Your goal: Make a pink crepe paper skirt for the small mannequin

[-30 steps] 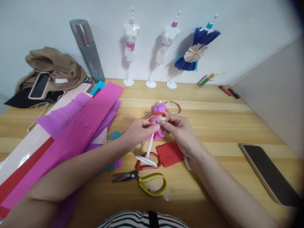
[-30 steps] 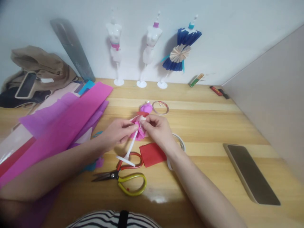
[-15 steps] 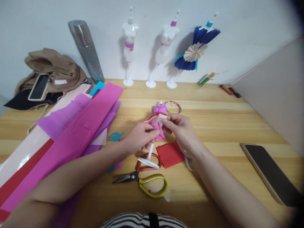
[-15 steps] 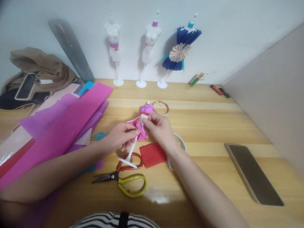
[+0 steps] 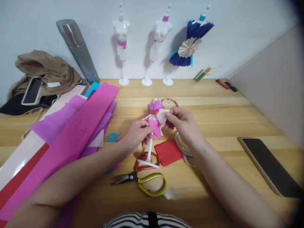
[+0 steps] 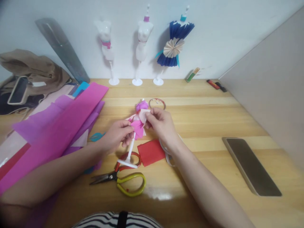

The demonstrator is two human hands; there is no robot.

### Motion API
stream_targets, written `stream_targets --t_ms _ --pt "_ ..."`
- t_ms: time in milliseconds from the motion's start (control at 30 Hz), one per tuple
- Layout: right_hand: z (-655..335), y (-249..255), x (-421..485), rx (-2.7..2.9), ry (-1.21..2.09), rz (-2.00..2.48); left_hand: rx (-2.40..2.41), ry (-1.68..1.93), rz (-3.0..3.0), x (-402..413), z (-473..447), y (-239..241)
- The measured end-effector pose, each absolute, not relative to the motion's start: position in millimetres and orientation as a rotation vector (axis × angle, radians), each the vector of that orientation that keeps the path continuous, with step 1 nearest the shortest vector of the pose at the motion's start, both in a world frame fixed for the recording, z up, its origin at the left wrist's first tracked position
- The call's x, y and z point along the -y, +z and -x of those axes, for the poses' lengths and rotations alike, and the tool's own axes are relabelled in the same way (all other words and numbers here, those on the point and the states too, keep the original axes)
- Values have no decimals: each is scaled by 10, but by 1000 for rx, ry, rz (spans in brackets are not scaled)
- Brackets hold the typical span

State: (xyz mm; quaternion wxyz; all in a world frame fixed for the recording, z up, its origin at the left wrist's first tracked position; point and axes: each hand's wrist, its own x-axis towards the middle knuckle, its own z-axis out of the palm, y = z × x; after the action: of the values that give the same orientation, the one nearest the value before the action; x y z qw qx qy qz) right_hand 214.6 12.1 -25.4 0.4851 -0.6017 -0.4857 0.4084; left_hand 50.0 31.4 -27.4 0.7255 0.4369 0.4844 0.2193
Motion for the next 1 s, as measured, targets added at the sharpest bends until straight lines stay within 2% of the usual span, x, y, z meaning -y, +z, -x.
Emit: stream_targets --t_ms 200,433,800,1000 --pt "-2097 -242 -52 1304 911 1488 -970 576 -943 -296 -438 -345" --pt "-1993 -251 37 1753 333 1780 -916 624 -941 -305 -395 -369" --pt "-2100 -329 -6 1494 610 1646 -934 647 -923 -274 -364 -421" --pt "-1977 -326 22 1801 212 1747 -939 645 -914 -271 -378 -416"
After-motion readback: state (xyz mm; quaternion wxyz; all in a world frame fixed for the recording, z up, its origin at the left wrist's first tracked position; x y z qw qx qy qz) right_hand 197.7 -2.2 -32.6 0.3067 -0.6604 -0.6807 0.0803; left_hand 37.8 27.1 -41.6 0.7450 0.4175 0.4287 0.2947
